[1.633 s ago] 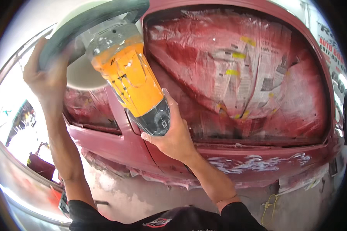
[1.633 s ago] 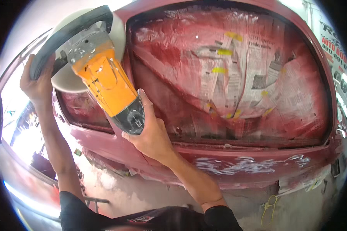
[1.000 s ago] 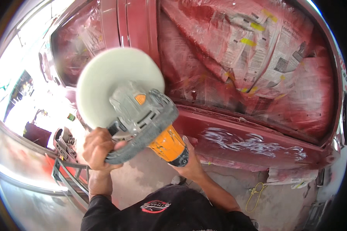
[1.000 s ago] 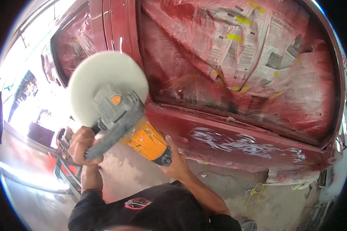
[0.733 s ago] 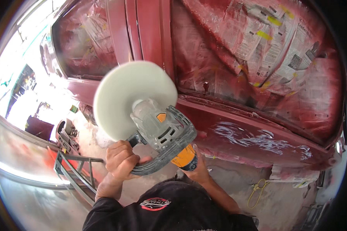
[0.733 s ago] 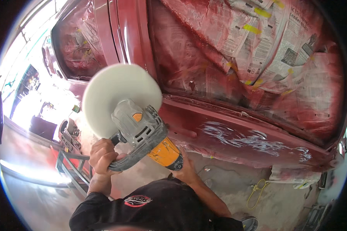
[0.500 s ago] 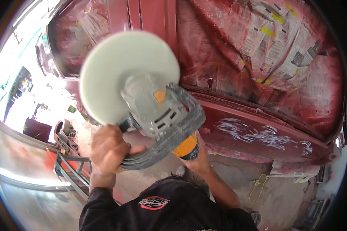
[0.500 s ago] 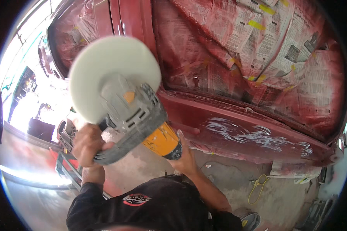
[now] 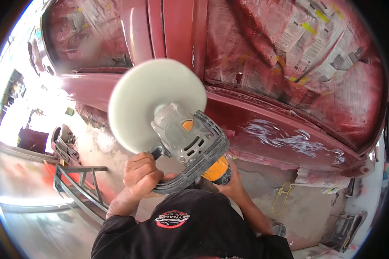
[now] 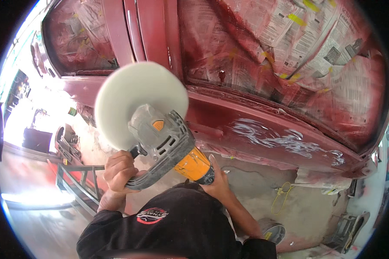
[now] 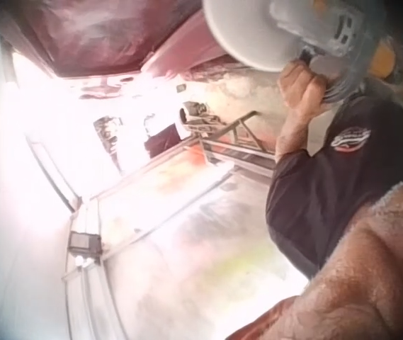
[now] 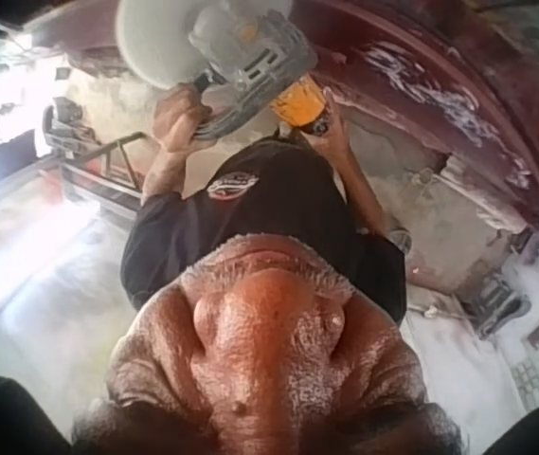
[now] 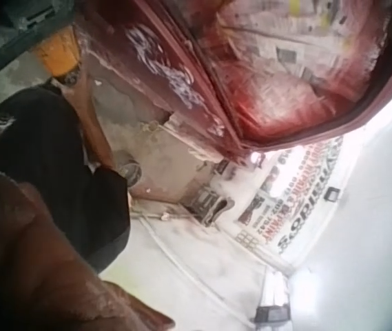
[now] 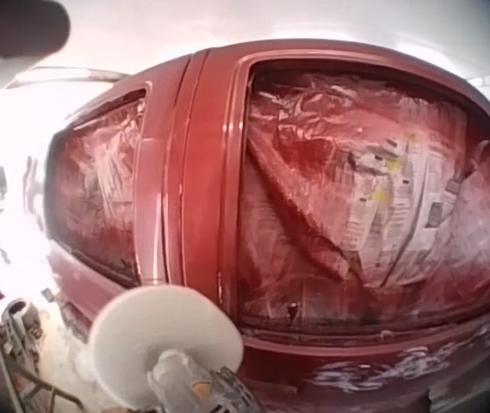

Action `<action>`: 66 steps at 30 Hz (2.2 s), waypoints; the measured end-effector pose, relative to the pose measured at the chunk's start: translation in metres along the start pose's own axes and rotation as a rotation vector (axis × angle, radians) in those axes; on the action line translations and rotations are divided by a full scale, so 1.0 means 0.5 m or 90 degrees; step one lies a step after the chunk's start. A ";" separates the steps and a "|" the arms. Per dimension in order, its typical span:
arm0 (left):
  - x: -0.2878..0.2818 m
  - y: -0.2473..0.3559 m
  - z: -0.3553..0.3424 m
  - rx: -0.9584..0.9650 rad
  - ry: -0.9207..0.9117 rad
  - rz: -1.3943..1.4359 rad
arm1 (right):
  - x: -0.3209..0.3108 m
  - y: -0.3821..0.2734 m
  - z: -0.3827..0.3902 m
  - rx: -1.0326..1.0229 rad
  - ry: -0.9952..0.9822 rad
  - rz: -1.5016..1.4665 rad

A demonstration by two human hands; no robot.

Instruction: Polishing the red exterior panels of a vehicle using a handheld power polisher.

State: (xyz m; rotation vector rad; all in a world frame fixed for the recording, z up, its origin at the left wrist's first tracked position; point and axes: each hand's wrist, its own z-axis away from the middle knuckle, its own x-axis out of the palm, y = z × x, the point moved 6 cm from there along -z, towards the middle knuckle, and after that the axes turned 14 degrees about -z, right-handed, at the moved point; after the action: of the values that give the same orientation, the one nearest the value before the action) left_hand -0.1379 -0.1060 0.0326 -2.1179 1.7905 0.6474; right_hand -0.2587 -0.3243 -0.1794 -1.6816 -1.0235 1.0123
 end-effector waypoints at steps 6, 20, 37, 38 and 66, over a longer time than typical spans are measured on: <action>-0.015 -0.007 -0.036 -0.004 0.058 -0.014 | -0.029 -0.046 -0.012 0.023 -0.005 -0.003; 0.014 0.019 0.031 -0.099 0.072 -0.021 | -0.056 -0.041 0.028 0.088 -0.056 0.039; -0.034 -0.037 0.010 -0.104 0.201 -0.009 | -0.057 -0.137 -0.046 0.004 -0.042 0.115; -0.035 -0.040 0.010 -0.105 0.207 -0.007 | -0.061 -0.137 -0.040 0.021 -0.047 0.122; -0.064 -0.097 -0.126 -0.028 0.237 0.053 | -0.171 -0.404 -0.131 -0.016 0.031 0.299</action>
State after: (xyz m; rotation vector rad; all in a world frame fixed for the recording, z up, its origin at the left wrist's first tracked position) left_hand -0.0850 -0.1014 0.0997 -2.3239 2.0780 0.3277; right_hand -0.2654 -0.3690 0.0449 -2.0082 -0.6200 1.2485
